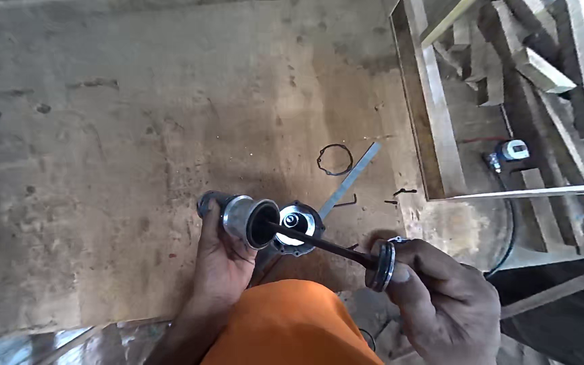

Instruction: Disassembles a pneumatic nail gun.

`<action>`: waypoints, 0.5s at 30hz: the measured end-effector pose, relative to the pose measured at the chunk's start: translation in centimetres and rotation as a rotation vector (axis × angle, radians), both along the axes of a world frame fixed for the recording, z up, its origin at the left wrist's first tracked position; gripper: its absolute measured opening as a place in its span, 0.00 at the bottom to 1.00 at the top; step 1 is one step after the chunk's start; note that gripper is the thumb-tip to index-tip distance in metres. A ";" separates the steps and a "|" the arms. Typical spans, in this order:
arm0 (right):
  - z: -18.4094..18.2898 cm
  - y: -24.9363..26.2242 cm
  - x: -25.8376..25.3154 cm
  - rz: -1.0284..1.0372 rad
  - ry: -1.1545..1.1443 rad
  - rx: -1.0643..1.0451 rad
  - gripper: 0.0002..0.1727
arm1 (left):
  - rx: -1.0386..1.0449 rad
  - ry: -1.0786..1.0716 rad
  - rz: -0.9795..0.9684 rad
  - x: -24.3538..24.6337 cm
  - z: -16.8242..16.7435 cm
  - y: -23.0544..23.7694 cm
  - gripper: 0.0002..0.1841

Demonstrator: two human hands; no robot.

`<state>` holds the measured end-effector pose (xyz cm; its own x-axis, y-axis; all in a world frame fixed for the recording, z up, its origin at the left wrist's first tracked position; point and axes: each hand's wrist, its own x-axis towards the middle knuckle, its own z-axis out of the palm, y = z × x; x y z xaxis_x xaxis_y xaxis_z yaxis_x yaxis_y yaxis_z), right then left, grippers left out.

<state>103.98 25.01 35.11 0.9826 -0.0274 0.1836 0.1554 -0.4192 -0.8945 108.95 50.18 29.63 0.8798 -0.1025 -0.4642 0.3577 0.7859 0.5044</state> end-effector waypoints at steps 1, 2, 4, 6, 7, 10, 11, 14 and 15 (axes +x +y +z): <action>0.0 0.0 0.0 0.003 -0.004 0.009 0.20 | -0.005 -0.003 -0.003 0.0 0.0 0.0 0.26; 0.0 0.1 0.0 0.002 -0.006 0.020 0.20 | -0.006 0.003 -0.003 0.0 0.0 0.0 0.26; 0.1 0.0 0.1 -0.014 -0.005 0.015 0.20 | -0.019 0.038 0.019 0.1 0.3 -0.1 0.26; 0.2 -0.2 0.1 -0.026 -0.011 0.012 0.20 | -0.018 0.084 0.054 0.2 0.6 -0.2 0.26; 0.2 -0.3 0.1 -0.034 -0.013 0.008 0.20 | -0.008 0.095 0.069 0.2 0.7 -0.3 0.26; 0.3 -0.5 0.2 -0.063 -0.024 -0.002 0.19 | 0.028 0.111 0.096 0.3 0.9 -0.3 0.26; 0.2 -0.5 0.2 -0.068 -0.026 0.003 0.19 | 0.039 0.116 0.100 0.4 1.0 -0.3 0.26; 0.1 -0.6 0.2 -0.076 -0.007 0.027 0.19 | 0.045 0.106 0.102 0.3 0.9 -0.3 0.26; 0.0 -0.6 0.3 -0.085 -0.008 0.030 0.18 | 0.039 0.109 0.109 0.3 0.9 -0.3 0.26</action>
<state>104.28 24.43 35.15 0.9749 -0.1164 0.1895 0.1279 -0.4038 -0.9059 109.20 49.84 30.52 0.8288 0.0108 -0.5595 0.3260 0.8034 0.4983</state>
